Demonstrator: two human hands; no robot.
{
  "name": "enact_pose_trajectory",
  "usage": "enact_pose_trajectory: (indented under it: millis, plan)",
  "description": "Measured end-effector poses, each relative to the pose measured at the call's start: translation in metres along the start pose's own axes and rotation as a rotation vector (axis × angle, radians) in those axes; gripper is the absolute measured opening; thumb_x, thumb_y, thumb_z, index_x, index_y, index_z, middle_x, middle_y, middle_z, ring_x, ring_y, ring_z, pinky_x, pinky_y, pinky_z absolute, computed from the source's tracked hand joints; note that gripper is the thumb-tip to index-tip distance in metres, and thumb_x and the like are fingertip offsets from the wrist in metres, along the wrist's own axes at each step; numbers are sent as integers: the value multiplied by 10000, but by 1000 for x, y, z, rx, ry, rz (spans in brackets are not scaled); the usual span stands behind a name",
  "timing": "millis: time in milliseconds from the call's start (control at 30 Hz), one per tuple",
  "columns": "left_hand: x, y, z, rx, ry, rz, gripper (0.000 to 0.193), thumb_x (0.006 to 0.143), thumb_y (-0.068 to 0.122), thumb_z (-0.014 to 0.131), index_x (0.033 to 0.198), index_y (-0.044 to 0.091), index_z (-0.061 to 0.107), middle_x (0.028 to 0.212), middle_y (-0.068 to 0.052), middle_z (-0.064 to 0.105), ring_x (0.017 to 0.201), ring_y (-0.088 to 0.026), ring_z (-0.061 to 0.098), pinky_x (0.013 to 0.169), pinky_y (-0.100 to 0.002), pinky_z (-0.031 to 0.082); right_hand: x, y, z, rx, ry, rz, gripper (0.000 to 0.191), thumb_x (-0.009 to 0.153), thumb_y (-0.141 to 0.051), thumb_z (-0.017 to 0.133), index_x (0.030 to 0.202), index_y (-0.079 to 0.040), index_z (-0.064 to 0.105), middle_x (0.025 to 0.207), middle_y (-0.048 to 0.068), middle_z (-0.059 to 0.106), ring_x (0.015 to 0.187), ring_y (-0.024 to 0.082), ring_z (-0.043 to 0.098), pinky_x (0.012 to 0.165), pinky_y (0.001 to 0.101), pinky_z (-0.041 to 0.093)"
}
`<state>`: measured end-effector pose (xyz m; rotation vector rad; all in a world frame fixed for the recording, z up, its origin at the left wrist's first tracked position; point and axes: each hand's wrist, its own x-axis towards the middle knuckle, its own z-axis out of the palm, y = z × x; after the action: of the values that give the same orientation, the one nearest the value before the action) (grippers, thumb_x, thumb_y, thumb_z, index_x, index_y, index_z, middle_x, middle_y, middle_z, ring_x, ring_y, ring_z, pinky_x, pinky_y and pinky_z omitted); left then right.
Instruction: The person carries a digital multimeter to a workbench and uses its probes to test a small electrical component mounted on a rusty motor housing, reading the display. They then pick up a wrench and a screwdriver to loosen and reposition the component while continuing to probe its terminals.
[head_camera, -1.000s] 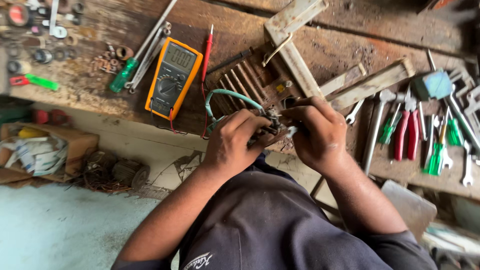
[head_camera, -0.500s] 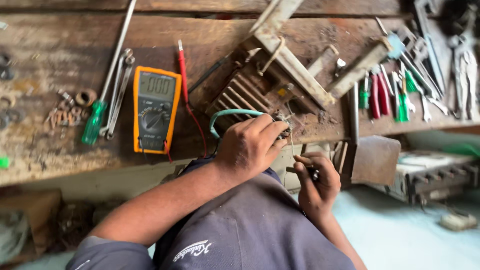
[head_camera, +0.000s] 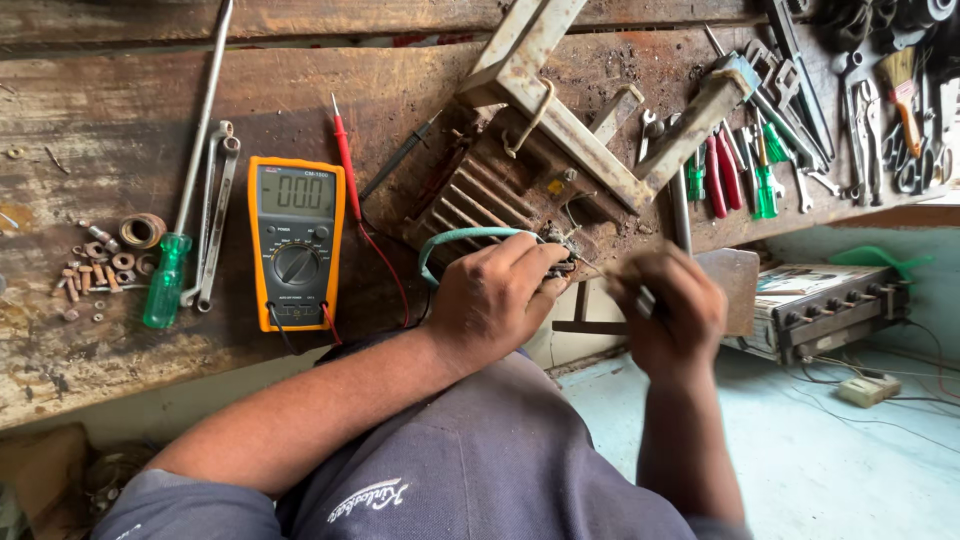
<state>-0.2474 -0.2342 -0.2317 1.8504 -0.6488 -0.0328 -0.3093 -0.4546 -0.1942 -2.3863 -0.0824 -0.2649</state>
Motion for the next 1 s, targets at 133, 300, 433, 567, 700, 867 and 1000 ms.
enact_pose_trajectory:
  millis: [133, 300, 433, 567, 700, 867, 1000]
  plan:
    - [2, 0, 0, 10, 15, 15, 260, 894, 149, 756, 1114, 46, 663, 922, -101, 641, 806, -279, 709, 685, -377, 569, -52, 23, 17, 660, 199, 255, 125, 956, 7, 724, 1067, 4, 667, 1081, 122, 694, 950, 179, 686, 838, 290, 568]
    - [11, 6, -1, 80, -45, 14, 243, 880, 158, 766, 1085, 61, 678, 905, -91, 652, 767, -273, 706, 640, -382, 549, -90, 44, 47, 887, 246, 455, 98, 982, 22, 668, 1075, 48, 684, 1056, 151, 686, 775, 119, 567, 660, 225, 437]
    - [25, 12, -1, 193, -135, 98, 282, 841, 166, 762, 1095, 60, 700, 868, -102, 635, 748, -290, 680, 630, -411, 538, -86, 51, 40, 908, 279, 462, 110, 995, -2, 644, 1087, 49, 673, 1000, 141, 669, 726, 111, 551, 596, 219, 392]
    - [39, 17, 4, 272, -178, 116, 114, 837, 139, 718, 930, 80, 688, 868, -97, 626, 786, -297, 672, 646, -421, 542, -73, 57, 41, 972, 296, 520, 105, 985, -21, 643, 1071, 34, 670, 942, 143, 693, 625, 87, 491, 552, 214, 372]
    - [47, 21, 9, 383, -169, 185, 31, 806, 84, 660, 789, 87, 634, 870, -98, 610, 809, -298, 660, 652, -418, 544, -62, 62, 51, 993, 326, 564, 110, 986, -49, 660, 1070, 23, 672, 898, 125, 707, 616, 79, 479, 549, 215, 366]
    - [47, 27, 13, 443, -196, 222, 64, 835, 69, 651, 785, 75, 612, 868, -91, 599, 797, -279, 649, 647, -410, 539, -44, 56, 57, 762, 287, 489, 151, 941, -9, 723, 1084, -2, 678, 936, 82, 706, 721, 78, 538, 626, 211, 418]
    - [47, 31, 15, 471, -202, 223, 53, 851, 75, 648, 824, 59, 604, 868, -90, 585, 790, -269, 647, 648, -401, 538, -24, 46, 50, 379, 209, 126, 204, 879, 44, 782, 1044, -7, 674, 998, 80, 678, 848, 140, 648, 749, 251, 516]
